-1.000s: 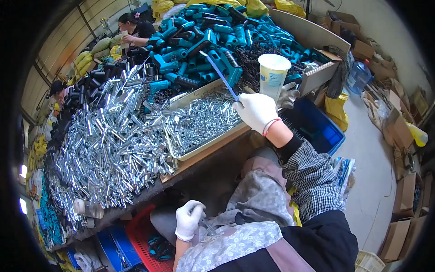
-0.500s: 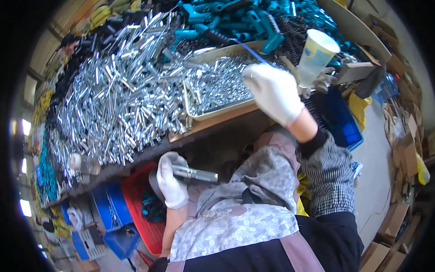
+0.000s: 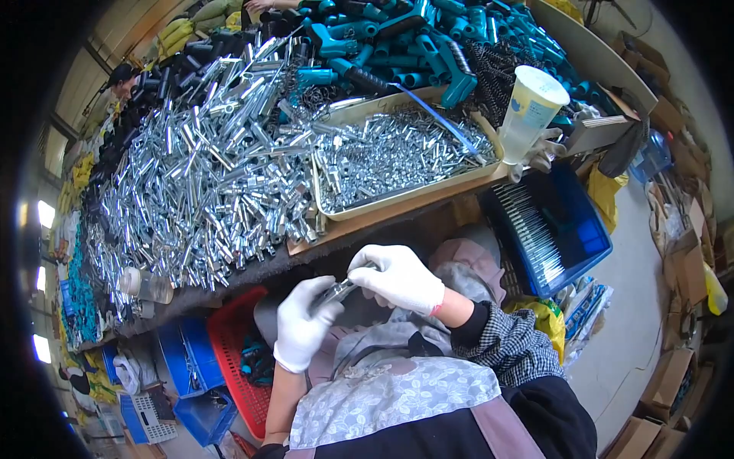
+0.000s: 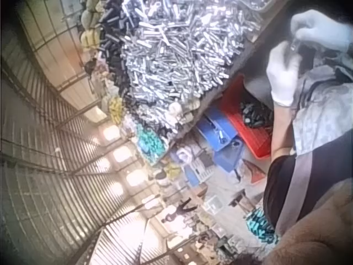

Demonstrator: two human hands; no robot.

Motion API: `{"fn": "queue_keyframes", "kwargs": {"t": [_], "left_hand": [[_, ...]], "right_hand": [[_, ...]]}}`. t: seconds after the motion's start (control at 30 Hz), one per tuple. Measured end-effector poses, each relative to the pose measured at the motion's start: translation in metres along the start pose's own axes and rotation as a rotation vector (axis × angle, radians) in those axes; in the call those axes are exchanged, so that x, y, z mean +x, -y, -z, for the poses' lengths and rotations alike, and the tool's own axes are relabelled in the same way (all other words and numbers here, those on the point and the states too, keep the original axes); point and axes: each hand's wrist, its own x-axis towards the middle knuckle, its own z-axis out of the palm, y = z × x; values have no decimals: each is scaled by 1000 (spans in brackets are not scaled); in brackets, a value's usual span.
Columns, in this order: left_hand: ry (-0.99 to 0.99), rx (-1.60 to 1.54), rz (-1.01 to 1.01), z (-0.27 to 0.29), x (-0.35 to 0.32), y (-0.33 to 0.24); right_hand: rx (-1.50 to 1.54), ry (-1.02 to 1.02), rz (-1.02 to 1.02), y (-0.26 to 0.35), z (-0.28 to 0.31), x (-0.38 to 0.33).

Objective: Assembling tool components by inserting metal shafts into plastic handles at an industrial workbench.

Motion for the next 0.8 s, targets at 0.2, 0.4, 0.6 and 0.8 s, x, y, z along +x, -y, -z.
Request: {"fn": "queue_keyframes", "kwargs": {"t": [0.2, 0.4, 0.6, 0.8], "left_hand": [[-28, 97, -108, -2, 2, -13], [-28, -46, 64, -6, -4, -10], [-45, -139, 158, -4, -14, -7], [-31, -262, 339, 3, -23, 4]], "right_hand": [[-654, -146, 663, 24, 37, 19], [-1285, -740, 635, 47, 82, 80], [-1143, -753, 539, 42, 99, 91], [-363, -529, 563, 40, 78, 28]]}}
